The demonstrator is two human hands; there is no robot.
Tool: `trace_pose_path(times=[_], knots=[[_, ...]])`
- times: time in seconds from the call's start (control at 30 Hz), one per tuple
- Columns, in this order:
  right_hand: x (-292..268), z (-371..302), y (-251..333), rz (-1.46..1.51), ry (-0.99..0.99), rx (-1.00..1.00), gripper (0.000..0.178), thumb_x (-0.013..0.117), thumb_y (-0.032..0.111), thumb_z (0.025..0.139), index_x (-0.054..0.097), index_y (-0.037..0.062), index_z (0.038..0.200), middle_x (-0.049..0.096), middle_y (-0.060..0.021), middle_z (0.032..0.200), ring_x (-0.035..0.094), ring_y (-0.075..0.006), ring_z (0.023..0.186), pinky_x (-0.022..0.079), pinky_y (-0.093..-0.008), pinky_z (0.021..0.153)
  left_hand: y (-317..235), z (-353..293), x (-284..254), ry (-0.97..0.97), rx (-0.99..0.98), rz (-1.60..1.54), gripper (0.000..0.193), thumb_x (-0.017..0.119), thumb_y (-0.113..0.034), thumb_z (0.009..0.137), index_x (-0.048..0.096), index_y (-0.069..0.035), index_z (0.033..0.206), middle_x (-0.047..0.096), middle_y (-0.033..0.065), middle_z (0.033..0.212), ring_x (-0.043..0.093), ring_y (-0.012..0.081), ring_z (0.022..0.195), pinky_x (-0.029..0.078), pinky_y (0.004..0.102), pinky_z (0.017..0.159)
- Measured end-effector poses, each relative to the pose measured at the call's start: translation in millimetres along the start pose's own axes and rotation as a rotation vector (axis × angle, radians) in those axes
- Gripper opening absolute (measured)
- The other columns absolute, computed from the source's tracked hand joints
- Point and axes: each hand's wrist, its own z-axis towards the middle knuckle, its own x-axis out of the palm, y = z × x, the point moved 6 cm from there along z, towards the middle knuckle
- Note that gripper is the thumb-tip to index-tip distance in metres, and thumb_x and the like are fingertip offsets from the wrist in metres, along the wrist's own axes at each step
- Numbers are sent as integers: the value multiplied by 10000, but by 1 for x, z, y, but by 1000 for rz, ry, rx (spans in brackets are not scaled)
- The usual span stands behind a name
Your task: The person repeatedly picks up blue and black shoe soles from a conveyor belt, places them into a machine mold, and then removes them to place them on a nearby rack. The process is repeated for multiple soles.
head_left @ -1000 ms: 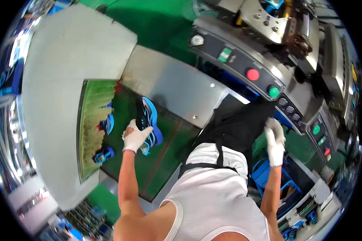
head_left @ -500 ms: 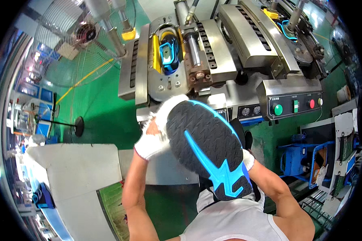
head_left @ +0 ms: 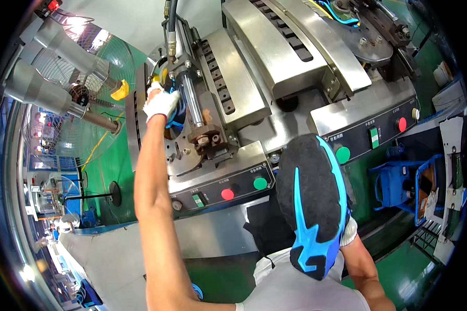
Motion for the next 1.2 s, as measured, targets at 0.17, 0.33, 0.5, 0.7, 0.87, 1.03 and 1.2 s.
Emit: trace_pose_path(times=[0.17,0.33,0.5,0.7,0.87,1.03,1.2], knots=[[4,1,5,-5,153,-138,720,603,479,1020,478,29,1568,608,-166,1507,632,-335,1328,486,-488,1165,16,-2,-70,-114,164,-98,789,833,-451,777,600,0,1382,682,253,1307,660,379,1234,507,432,1070],[-5,-6,-12,122,222,-33,934,808,-16,767,394,-2,1604,570,-176,1534,621,-319,1338,546,-457,1108,64,-119,-146,-394,198,-458,653,855,-293,824,608,4,1351,711,207,1237,688,307,1142,519,406,1040],[40,5,-5,-281,80,-199,790,687,-43,816,422,-18,1560,631,-104,1143,627,-197,916,556,-348,825,141,-291,-137,-430,48,-517,575,808,-118,847,582,42,1350,650,179,1322,628,302,1220,466,399,1107],[165,44,21,-643,-22,-319,263,724,-13,896,703,29,1155,697,-68,995,672,-138,865,539,-274,759,252,-449,-18,-398,-192,-422,538,837,-115,756,604,-22,1232,669,143,1104,689,336,993,545,434,936],[332,156,25,-977,85,-479,335,841,175,846,747,-19,1102,760,-95,1010,712,-140,858,587,-280,787,311,-511,86,-236,-462,-327,538,867,-217,739,619,-97,1202,662,153,1179,663,411,1055,514,518,926],[406,290,11,-1340,84,-432,441,869,268,801,745,-79,1044,745,-144,963,724,-186,869,610,-342,756,306,-539,122,-147,-437,-268,570,877,-246,723,641,-113,1224,638,126,1245,645,373,1159,495,520,986],[402,382,4,-1623,-134,-423,495,856,216,789,737,-97,1153,761,-169,1063,722,-236,917,605,-386,747,310,-537,130,-187,-399,-390,569,898,-198,714,654,-77,1213,628,165,1255,642,393,1137,536,528,934]])
